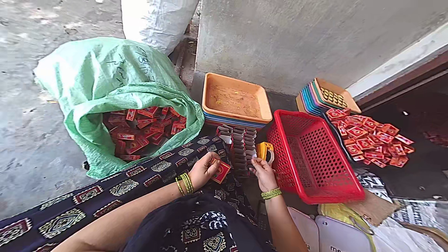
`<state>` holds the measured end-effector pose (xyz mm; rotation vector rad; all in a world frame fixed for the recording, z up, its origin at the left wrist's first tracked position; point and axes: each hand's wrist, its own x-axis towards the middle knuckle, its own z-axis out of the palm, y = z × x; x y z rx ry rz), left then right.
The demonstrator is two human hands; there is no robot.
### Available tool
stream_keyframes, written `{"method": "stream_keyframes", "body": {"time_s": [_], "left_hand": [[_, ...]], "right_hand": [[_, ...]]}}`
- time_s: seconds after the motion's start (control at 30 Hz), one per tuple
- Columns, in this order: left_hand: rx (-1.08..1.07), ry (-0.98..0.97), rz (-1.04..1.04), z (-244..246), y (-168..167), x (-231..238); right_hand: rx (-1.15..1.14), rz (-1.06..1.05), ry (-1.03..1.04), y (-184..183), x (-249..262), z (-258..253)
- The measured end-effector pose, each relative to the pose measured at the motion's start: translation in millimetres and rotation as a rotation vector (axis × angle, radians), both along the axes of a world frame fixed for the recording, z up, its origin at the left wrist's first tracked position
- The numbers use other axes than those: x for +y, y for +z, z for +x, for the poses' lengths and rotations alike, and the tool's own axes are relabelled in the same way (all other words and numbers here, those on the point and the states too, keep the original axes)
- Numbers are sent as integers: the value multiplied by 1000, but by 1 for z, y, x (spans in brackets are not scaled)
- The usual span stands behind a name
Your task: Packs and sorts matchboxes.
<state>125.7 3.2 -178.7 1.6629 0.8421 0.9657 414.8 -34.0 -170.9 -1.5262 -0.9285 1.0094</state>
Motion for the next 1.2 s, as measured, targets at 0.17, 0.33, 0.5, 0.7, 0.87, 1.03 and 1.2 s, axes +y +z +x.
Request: {"method": "stream_keyframes", "body": {"time_s": [0.17, 0.33, 0.5, 0.7, 0.87, 1.03, 1.2], "left_hand": [[27, 25, 43, -1, 2, 1], [-8, 13, 57, -7, 0, 3], [-7, -11, 23, -6, 5, 2], [-1, -66, 233, -6, 3, -4], [-84, -49, 240, -4, -4, -1], [-27, -47, 36, -3, -5, -1], [105, -58, 12, -2, -3, 3]], "right_hand": [[343, 92, 254, 51, -10, -97], [406, 16, 230, 40, -7, -123], [343, -2, 123, 32, -4, -125], [273, -61, 30, 31, 4, -118], [-266, 330, 386, 25, -8, -97], [-1202, 432, -167, 52, -13, -20], [-1512, -331, -444, 56, -10, 97]]}}
